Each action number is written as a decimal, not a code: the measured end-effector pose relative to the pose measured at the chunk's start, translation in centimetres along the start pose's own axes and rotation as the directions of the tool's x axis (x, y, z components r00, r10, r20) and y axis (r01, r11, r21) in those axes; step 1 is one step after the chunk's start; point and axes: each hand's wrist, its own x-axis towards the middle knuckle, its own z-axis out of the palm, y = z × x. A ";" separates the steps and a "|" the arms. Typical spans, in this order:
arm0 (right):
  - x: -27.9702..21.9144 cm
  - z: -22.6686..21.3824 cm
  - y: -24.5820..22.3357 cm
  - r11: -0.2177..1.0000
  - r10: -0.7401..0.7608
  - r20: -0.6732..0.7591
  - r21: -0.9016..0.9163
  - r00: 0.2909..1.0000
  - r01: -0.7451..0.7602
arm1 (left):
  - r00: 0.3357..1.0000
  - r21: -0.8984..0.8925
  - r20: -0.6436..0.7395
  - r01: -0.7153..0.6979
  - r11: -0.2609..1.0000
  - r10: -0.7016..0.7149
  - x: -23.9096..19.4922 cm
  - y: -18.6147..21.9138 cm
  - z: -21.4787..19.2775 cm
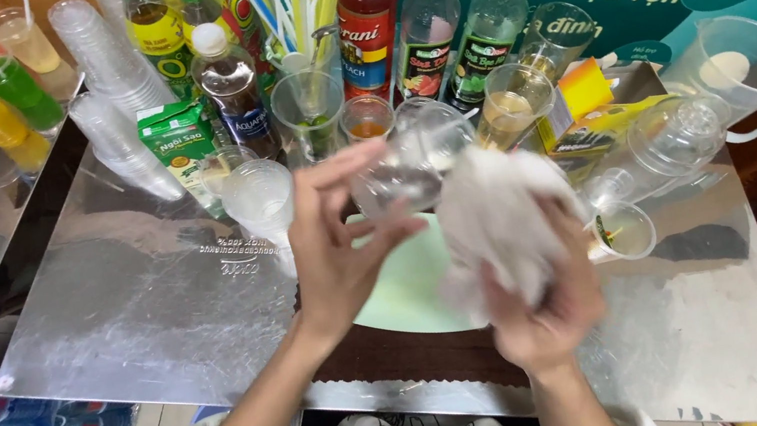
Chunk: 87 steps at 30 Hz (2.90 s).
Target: Drying plastic cups one by one using a white cloth on a coffee shop counter.
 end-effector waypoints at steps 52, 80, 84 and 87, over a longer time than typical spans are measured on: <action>-4.0 -6.1 1.6 0.284 0.877 0.191 0.535 0.442 -0.795 | 0.995 0.993 -0.046 0.036 0.112 0.091 8.7 -6.5 -31.3; -5.9 -8.1 4.5 0.265 0.832 0.234 0.627 0.502 -0.732 | 0.988 0.753 0.046 0.064 0.655 -0.150 1.9 0.4 -15.3; -5.5 -7.9 3.7 0.288 0.868 0.188 0.564 0.459 -0.774 | 0.965 0.717 0.247 -0.242 0.654 0.086 1.8 2.5 -13.9; -5.2 -7.9 3.3 0.284 0.875 0.171 0.576 0.453 -0.766 | 0.925 0.718 0.330 -0.375 0.586 0.187 1.6 3.4 -13.3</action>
